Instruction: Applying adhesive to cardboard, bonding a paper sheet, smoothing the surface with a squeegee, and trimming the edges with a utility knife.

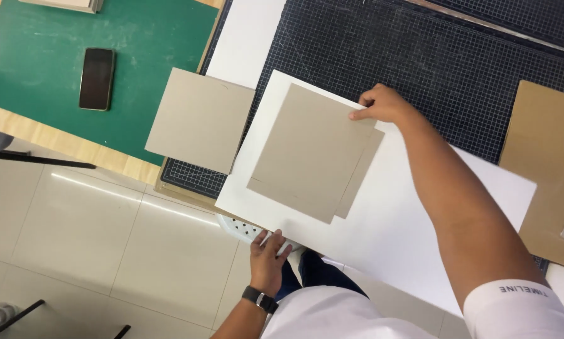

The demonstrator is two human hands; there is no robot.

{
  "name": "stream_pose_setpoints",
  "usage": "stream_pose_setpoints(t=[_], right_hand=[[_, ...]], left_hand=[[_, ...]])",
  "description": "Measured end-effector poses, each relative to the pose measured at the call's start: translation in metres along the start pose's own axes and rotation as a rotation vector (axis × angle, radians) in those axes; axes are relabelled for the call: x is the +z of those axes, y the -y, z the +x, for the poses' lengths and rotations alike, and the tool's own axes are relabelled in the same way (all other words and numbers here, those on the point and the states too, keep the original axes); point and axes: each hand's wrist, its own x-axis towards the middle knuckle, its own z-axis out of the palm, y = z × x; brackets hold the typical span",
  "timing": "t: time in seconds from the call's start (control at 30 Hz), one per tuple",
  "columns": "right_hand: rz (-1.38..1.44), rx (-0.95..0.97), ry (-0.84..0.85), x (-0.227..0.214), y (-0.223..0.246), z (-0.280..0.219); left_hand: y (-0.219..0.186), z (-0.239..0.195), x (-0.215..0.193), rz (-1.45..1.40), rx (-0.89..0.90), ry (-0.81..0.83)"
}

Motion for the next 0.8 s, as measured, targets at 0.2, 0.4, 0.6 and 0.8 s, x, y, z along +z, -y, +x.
stream_pose_setpoints(t=[0.2, 0.4, 0.6, 0.8], right_hand=[[0.265, -0.021, 0.243, -0.044, 0.016, -0.064], [0.424, -0.157, 0.107, -0.082, -0.013, -0.11], [0.718, -0.245, -0.264, -0.114, -0.069, -0.139], [1.055, 0.009, -0.398, -0.103, -0.065, -0.156]], left_hand=[[0.028, 0.012, -0.004, 0.031, -0.052, 0.036], [0.022, 0.015, 0.017, 0.274, 0.207, 0.195], [-0.088, 0.021, 0.093, 0.561, 0.765, 0.286], [-0.278, 0.094, 0.245, 0.924, 1.475, 0.496]])
